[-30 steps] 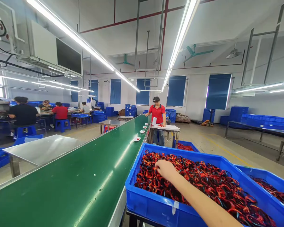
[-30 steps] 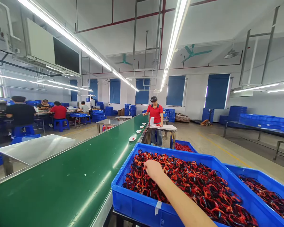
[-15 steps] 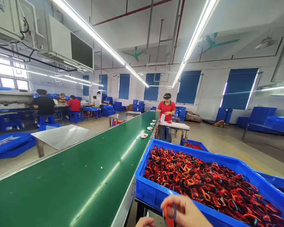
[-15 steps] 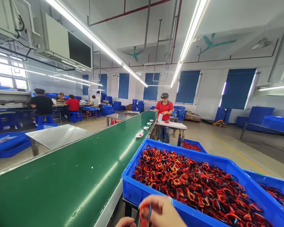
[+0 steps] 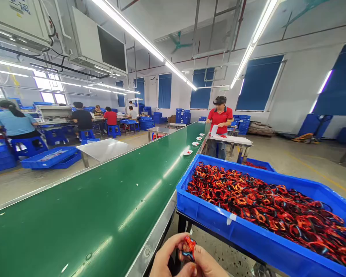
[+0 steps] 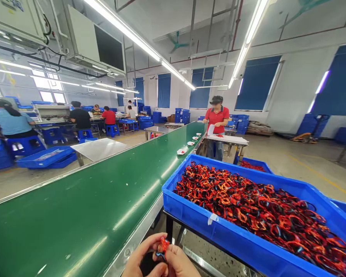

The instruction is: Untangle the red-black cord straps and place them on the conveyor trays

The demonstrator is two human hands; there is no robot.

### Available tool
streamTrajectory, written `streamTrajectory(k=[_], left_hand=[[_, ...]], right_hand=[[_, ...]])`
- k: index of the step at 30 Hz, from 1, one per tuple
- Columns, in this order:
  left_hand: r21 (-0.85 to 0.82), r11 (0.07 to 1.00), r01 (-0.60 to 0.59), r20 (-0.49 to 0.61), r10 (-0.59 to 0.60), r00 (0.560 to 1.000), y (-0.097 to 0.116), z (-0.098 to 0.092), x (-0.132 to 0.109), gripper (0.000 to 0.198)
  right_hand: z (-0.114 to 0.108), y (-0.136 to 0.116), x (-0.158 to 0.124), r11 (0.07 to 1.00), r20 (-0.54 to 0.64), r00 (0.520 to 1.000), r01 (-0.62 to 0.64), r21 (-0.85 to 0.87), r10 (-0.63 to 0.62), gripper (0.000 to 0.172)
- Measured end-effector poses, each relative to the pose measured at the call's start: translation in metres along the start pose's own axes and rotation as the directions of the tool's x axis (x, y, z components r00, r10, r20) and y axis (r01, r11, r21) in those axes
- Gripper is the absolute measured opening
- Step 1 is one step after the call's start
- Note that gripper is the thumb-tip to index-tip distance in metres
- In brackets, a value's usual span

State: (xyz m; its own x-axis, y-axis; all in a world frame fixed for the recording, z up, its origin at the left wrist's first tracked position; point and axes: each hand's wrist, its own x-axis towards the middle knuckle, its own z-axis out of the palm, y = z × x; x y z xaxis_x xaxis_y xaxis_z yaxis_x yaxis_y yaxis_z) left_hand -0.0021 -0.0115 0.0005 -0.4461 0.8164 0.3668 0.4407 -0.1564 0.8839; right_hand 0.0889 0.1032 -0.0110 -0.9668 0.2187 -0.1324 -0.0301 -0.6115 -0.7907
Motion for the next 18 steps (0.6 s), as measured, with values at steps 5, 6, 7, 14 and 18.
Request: streamTrajectory(k=[5, 6, 7, 14, 18], left_hand=[[0.063, 0.992, 0.108, -0.066, -0.104, 0.992, 0.016, -0.016, -0.018, 0.044], [0.102, 0.990, 0.096, -0.083, -0.088, 0.993, 0.022, -0.019, -0.020, 0.041], [0.159, 0.985, 0.072, -0.098, -0.057, 0.994, 0.028, -0.022, -0.023, 0.039], [0.479, 0.877, 0.046, -0.287, 0.107, 0.952, 0.044, -0.029, -0.043, 0.027], [0.515, 0.856, 0.051, -0.282, 0.113, 0.953, 0.033, -0.021, -0.052, 0.029]], right_hand=[[0.004, 0.028, 0.008, 0.993, 0.076, 0.993, -0.095, 0.063, 0.090, 0.050], [0.005, 0.032, 0.009, 0.994, 0.088, 0.990, -0.110, 0.026, 0.107, 0.051], [0.005, 0.034, 0.009, 0.993, 0.093, 0.989, -0.116, -0.014, 0.117, 0.050], [0.011, 0.027, -0.011, 0.996, -0.005, 0.996, 0.085, -0.030, -0.085, 0.052], [0.010, 0.022, -0.019, 0.943, 0.118, 0.974, 0.219, -0.249, -0.195, 0.046]])
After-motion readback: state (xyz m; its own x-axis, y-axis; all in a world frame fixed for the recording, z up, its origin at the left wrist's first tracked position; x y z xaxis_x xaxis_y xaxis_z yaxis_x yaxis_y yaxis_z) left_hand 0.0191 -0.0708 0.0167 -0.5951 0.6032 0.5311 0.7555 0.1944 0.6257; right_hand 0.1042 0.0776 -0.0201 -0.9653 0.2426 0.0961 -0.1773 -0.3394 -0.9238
